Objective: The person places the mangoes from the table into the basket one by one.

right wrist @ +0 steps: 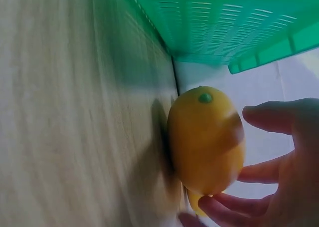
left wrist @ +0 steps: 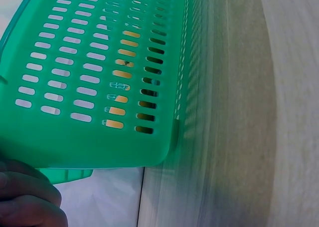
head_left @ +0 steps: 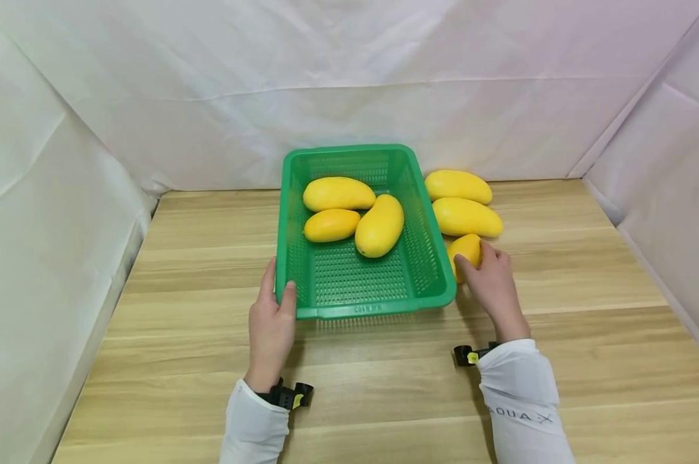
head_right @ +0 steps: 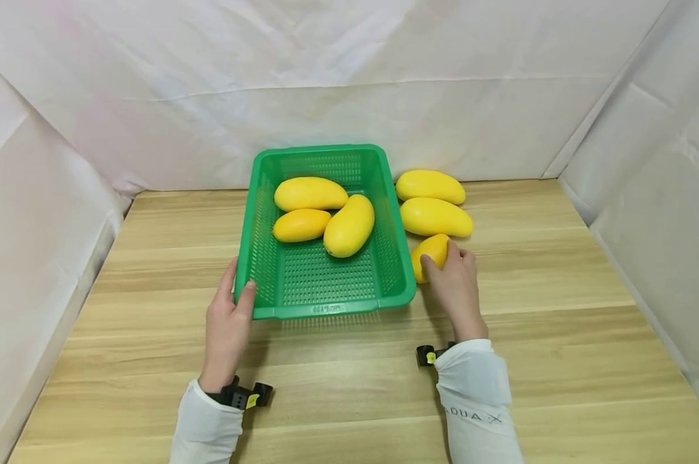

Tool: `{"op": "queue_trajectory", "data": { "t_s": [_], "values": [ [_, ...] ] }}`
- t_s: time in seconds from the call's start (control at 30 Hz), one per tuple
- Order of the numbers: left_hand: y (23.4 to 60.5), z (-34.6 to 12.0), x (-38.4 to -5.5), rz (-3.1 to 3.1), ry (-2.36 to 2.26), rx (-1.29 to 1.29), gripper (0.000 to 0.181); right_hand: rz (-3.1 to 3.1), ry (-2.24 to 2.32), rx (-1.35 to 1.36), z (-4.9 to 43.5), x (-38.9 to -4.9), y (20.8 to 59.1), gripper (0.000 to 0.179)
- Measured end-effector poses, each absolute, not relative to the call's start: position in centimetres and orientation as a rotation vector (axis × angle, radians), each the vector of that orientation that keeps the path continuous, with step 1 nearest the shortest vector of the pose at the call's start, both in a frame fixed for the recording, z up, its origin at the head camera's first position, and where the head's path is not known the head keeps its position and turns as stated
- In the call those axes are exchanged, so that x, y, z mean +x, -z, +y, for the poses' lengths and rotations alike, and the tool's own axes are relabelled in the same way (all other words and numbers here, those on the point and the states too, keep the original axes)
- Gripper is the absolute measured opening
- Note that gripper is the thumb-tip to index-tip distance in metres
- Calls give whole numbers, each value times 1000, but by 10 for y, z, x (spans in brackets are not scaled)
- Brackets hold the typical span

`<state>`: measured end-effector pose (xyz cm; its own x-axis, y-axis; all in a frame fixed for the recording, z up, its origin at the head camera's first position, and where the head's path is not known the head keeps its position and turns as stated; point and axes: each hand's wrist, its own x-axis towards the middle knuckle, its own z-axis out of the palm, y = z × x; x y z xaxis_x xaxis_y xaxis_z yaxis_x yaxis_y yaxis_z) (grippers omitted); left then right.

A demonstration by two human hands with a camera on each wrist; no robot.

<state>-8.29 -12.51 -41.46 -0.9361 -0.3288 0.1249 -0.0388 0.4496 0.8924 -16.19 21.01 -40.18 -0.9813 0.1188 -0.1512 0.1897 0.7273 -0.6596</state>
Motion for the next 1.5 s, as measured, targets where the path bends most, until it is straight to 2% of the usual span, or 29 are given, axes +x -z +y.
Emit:
{"op": "queue_trajectory", "data": {
  "t_s": [0.3,0.53,0.73,1.07,1.5],
  "values": [
    [416,-124,-83,-2425,1490,300,54,2896,963,199,208,-172,406,82],
    [415,-125,-83,-2432,1480,309,54,2881,956,72,208,-181,409,89],
    [416,-125,-83,-2440,1481,302,54,2880,856,69,207,-184,415,96],
    [413,-125,-84,-2432,1482,298,55,2906,845,77,210,-182,417,97],
    [414,-124,-83,-2448,1456,296,55,2915,854,-28,218,-177,413,89]
  ]
}}
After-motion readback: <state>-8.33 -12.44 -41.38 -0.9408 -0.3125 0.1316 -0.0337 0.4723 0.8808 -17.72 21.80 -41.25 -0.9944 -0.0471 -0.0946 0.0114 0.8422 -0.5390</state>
